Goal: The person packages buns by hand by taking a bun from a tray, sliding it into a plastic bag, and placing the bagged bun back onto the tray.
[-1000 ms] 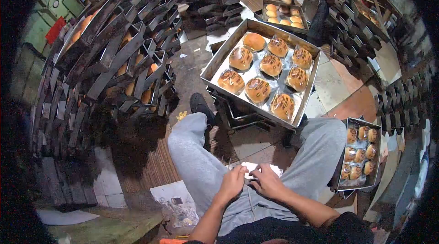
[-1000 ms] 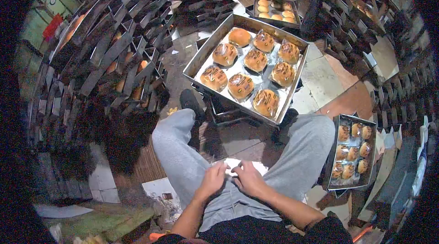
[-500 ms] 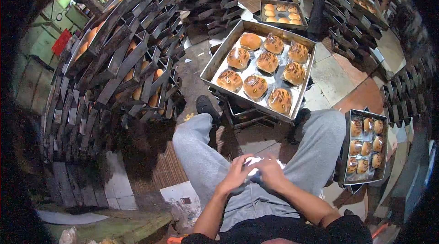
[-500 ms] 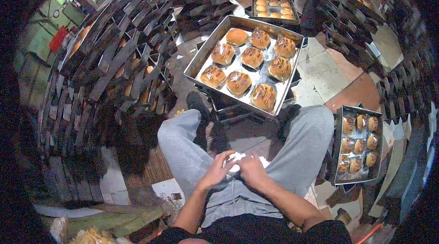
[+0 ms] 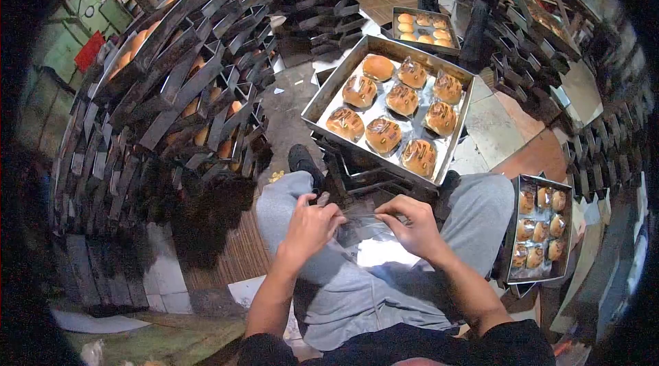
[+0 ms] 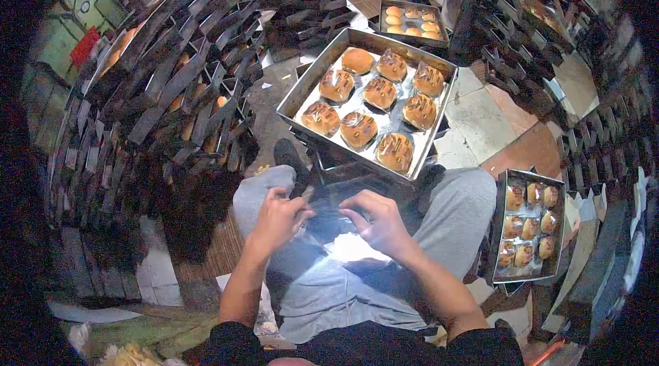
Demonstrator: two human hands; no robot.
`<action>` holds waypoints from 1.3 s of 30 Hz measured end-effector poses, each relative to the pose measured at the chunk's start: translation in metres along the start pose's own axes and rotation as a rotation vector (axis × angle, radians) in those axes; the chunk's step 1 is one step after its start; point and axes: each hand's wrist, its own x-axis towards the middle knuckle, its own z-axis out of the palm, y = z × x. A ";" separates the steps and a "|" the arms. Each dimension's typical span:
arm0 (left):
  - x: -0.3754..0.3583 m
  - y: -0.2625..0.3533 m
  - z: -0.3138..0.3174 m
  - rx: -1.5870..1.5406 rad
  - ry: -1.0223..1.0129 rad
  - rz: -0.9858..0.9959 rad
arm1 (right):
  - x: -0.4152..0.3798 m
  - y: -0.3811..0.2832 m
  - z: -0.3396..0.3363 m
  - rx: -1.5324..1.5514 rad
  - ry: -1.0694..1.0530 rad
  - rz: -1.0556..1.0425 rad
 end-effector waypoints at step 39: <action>0.048 -0.095 0.028 -1.852 0.838 -0.699 | 0.413 0.220 -0.013 -0.969 -0.216 0.429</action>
